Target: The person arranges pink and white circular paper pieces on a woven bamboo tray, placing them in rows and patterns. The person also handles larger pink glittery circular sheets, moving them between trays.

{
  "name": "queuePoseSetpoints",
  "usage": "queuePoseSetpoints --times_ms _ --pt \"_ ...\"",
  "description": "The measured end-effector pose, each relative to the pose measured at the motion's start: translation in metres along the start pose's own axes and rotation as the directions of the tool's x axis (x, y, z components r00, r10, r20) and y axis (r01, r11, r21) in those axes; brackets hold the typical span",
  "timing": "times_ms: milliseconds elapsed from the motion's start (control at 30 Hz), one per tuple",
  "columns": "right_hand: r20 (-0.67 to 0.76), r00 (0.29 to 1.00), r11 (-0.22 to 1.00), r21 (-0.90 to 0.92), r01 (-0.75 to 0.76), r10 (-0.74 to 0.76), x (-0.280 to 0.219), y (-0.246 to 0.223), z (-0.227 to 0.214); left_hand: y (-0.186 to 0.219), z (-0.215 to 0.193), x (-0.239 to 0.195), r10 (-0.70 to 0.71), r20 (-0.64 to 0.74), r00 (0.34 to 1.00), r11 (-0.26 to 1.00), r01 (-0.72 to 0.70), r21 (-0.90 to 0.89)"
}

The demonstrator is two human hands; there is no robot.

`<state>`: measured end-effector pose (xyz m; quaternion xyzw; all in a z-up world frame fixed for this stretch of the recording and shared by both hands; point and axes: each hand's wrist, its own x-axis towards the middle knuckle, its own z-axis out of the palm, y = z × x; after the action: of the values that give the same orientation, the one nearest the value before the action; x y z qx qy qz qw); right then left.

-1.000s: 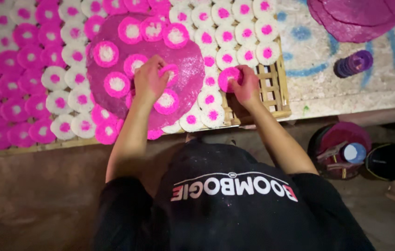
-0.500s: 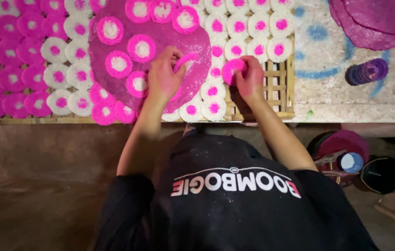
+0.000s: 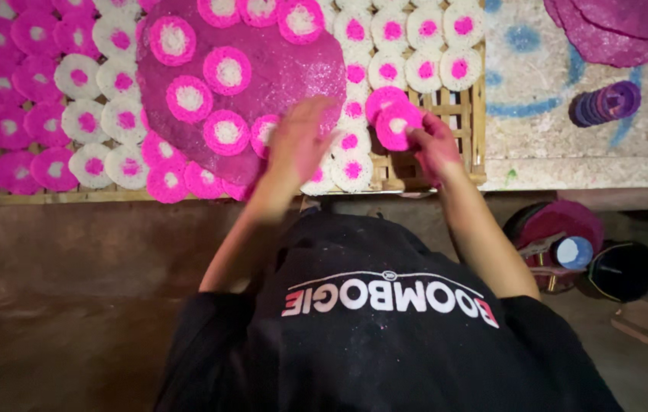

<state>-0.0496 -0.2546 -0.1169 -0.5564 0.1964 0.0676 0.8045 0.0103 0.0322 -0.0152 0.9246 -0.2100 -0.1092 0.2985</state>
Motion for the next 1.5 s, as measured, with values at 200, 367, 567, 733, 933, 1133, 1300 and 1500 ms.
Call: queuePoseSetpoints --times_ms 200,367,567,733,933,1133,1300,1500 --pt "0.086 0.986 0.91 -0.383 0.162 -0.14 -0.005 0.031 -0.003 -0.097 -0.006 -0.021 0.019 -0.167 0.986 0.935 0.042 0.352" --pt "0.132 0.85 0.367 -0.861 0.353 -0.51 -0.022 0.02 0.027 -0.112 -0.008 -0.024 0.13 -0.236 0.963 0.893 -0.011 0.45" --pt "0.159 0.812 0.318 -0.864 0.39 -0.562 -0.042 -0.014 0.052 -0.072 -0.037 -0.023 -0.199 -0.001 0.98 0.98 0.199 -0.015" --pt "0.136 0.986 0.92 -0.366 0.143 -0.099 -0.058 -0.014 0.059 0.006 -0.033 -0.033 -0.145 0.15 0.978 0.955 0.178 -0.236" --pt "-0.078 0.985 0.987 0.064 -0.147 0.152 -0.066 0.009 0.03 0.003 -0.013 -0.034 -0.161 0.26 0.952 0.966 0.206 -0.157" --pt "0.054 0.998 0.947 -0.322 -0.017 0.037 -0.068 0.014 -0.004 -0.126 -0.037 -0.049 -0.034 -0.27 0.962 0.965 0.102 0.243" --pt "0.026 0.999 0.693 -0.719 0.048 -0.042 -0.071 0.013 0.026 -0.157 -0.039 -0.05 -0.077 -0.264 0.961 0.947 0.153 0.283" --pt "0.14 0.901 0.382 -0.871 0.31 -0.411 -0.084 -0.006 0.05 -0.156 -0.051 -0.043 -0.065 -0.339 0.939 0.972 0.137 0.192"
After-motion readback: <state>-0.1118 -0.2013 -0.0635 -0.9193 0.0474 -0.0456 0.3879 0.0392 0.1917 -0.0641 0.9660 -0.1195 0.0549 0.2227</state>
